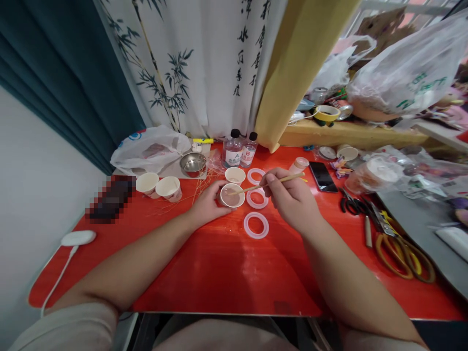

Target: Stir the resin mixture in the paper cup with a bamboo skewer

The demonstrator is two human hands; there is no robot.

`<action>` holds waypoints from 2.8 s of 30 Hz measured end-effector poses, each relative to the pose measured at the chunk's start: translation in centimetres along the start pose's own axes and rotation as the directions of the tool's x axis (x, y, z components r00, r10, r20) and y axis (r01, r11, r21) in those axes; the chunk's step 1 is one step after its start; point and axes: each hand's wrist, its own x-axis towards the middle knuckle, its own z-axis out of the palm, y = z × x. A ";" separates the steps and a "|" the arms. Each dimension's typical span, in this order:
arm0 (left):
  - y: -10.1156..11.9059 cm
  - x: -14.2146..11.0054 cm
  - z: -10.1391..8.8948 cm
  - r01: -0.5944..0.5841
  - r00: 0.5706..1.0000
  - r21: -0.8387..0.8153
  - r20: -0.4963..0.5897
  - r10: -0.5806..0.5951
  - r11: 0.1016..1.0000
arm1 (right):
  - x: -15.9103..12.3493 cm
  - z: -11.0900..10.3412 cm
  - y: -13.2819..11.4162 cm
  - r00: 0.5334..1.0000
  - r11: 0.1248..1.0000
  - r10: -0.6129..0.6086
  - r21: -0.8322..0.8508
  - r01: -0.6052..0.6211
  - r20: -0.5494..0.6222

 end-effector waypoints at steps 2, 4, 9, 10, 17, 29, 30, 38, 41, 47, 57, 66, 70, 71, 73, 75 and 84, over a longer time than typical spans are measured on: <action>0.0 0.0 -0.1 -0.001 1.000 0.007 -0.005 0.001 1.000 | -0.1 0.0 -0.1 1.000 1.000 -0.006 0.008 0.006 0.012; 0.2 0.0 -0.2 0.000 1.000 0.018 0.001 0.000 1.000 | -0.3 0.1 0.0 1.000 1.000 0.000 0.029 0.000 0.027; 0.7 -0.1 -0.2 -0.005 1.000 0.041 0.021 0.004 0.999 | -0.8 0.1 0.3 0.999 0.996 -0.038 -0.077 0.036 -0.021; 0.7 -0.1 -0.2 -0.002 1.000 0.038 0.022 0.002 0.999 | -0.9 0.1 0.4 0.999 0.996 -0.049 -0.079 0.048 -0.019; 0.7 -0.1 0.0 0.040 0.999 0.007 0.029 -0.040 0.999 | -1.1 0.1 0.8 0.999 0.999 -0.031 -0.033 0.032 0.029; 1.0 -0.2 0.0 -0.011 0.999 0.036 0.042 0.009 0.999 | -1.1 0.0 0.5 0.999 0.998 -0.019 -0.055 0.022 0.051; 0.9 -0.2 0.0 -0.017 0.999 0.042 0.043 0.015 0.999 | -1.1 0.0 0.5 0.998 0.999 -0.017 -0.044 0.019 0.056; 0.8 -0.2 0.0 -0.014 0.999 0.051 0.032 0.012 0.999 | -1.2 0.3 0.8 0.999 1.000 -0.008 -0.017 0.009 0.036; 0.9 -0.2 0.0 -0.010 0.999 0.046 0.039 0.008 0.999 | -1.3 0.2 0.9 1.000 1.000 0.003 0.021 -0.004 0.021; 1.0 -0.2 0.0 -0.001 0.999 0.051 0.037 -0.001 0.999 | -1.2 0.1 0.9 1.000 1.000 0.015 0.021 -0.015 0.009; 1.4 -0.2 0.0 -0.006 1.000 0.057 0.018 0.005 0.998 | -1.3 0.8 1.3 0.997 0.997 -0.071 0.017 0.071 0.011; 1.5 -0.2 0.0 0.000 1.000 0.068 0.012 -0.001 0.998 | -1.2 0.6 1.9 1.000 0.990 0.014 0.142 -0.012 -0.019; 1.5 -0.1 0.0 0.010 1.000 0.053 0.005 -0.010 0.999 | -1.1 0.3 1.7 0.999 0.990 0.035 0.139 -0.037 0.017; 1.5 -0.1 0.1 0.010 1.000 0.050 0.004 -0.010 0.999 | -1.1 0.2 1.6 0.999 0.992 0.035 0.122 -0.036 0.010; 1.5 0.0 0.1 0.005 1.000 0.045 0.001 -0.005 0.999 | -1.1 0.1 1.4 1.000 0.993 0.030 0.110 -0.030 0.010; 1.5 0.0 0.1 0.005 1.000 0.039 0.002 -0.005 0.999 | -1.2 0.1 1.3 1.000 0.994 0.024 0.105 -0.026 0.016; 1.3 -0.1 0.2 0.001 1.000 0.039 0.004 -0.001 0.999 | -1.0 0.4 1.6 1.000 0.993 0.022 0.113 -0.023 0.013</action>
